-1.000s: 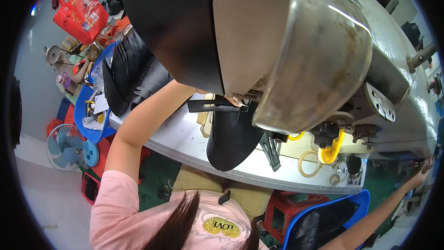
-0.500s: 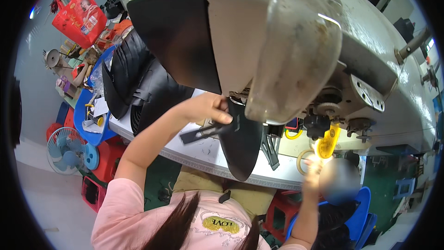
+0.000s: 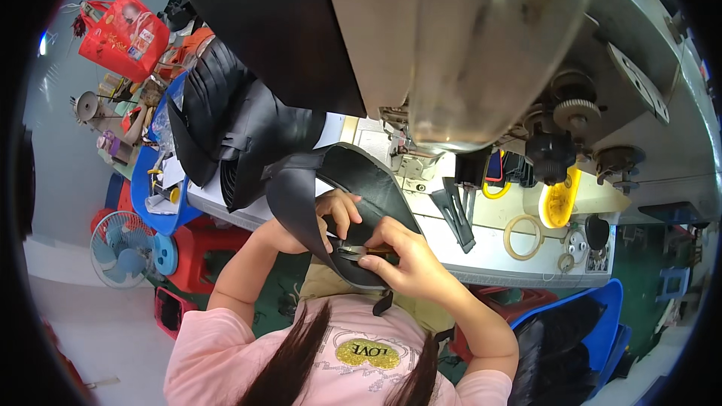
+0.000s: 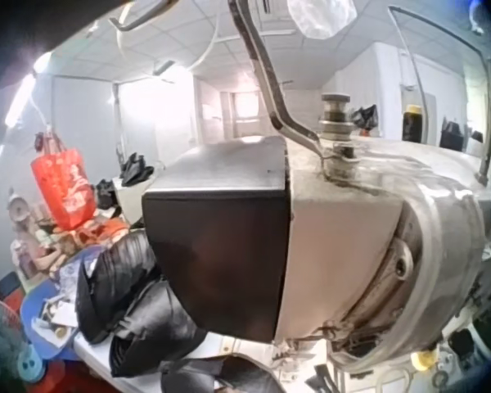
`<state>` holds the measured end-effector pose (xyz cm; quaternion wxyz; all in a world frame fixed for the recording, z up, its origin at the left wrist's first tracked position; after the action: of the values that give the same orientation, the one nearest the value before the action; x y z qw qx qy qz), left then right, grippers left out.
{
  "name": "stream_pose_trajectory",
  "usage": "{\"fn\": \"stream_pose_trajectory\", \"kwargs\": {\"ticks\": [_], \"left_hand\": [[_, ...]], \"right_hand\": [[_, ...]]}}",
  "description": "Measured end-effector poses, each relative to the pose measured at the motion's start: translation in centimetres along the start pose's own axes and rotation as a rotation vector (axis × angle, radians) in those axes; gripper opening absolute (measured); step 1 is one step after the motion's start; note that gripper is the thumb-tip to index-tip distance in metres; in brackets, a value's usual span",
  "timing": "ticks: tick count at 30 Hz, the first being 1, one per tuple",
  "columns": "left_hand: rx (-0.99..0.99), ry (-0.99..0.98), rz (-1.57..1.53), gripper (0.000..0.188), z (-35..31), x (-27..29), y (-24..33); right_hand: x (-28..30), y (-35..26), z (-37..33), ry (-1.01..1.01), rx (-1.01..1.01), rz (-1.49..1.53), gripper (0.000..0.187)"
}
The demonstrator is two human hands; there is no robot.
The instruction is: The person sews black leather-like bags using an industrial sewing machine. They repeatedly pick up a bag, attach a strap, guide it under the needle, and sew the strap to the bag. Finished bags are placed on the table to the left.
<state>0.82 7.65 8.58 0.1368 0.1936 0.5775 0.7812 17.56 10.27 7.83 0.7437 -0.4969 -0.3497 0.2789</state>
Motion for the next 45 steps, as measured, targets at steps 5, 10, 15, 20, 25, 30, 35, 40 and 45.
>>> {"fn": "stream_pose_trajectory", "kwargs": {"ticks": [5,10,15,20,25,30,35,40,45], "left_hand": [[-0.140,0.084,-0.151,0.013,-1.1,1.0,-0.5],[0.146,0.582,-0.955,0.010,-3.3,1.4,-1.3],[0.531,0.644,-0.915,0.035,-4.8,-3.4,-4.5],[0.656,0.584,-0.874,0.039,-5.7,-7.1,-5.7],[0.286,0.870,-1.015,0.040,-5.2,-5.9,-3.3],[0.288,0.840,-0.934,0.040,-4.9,-5.8,-4.0],[0.242,0.847,-1.046,0.039,-4.4,-6.4,-4.0],[0.230,0.842,-1.049,0.041,-4.3,-6.4,-4.2],[0.280,0.787,-1.149,0.047,-4.4,-6.3,-4.5]], "right_hand": [[2.4,-0.8,-0.8,0.284,0.075,-0.031,0.011],[4.6,1.8,-3.9,0.570,0.251,0.197,0.047],[3.6,2.7,-2.6,0.770,-0.054,0.158,0.027],[4.7,1.5,-1.6,0.846,-0.032,-0.102,0.019],[1.9,0.9,-3.4,0.682,0.148,-0.112,0.005],[-1.7,1.3,-2.6,0.522,-0.123,0.260,0.002],[-1.7,2.2,-2.4,0.638,-0.151,0.249,0.014],[-1.7,2.8,-2.6,0.662,-0.171,0.265,0.018],[-1.1,2.5,-2.7,0.736,-0.196,0.030,0.031]]}}
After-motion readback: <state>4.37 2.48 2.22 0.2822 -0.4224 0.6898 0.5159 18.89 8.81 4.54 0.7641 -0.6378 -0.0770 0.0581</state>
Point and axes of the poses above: each hand's wrist, its own z-axis towards the middle knuckle, its own x-axis out of the back of the hand, y = z × x, the point moved 4 cm from there along z, towards the middle knuckle, and after that the axes turned 6 degrees about x, right-handed, at the moved point
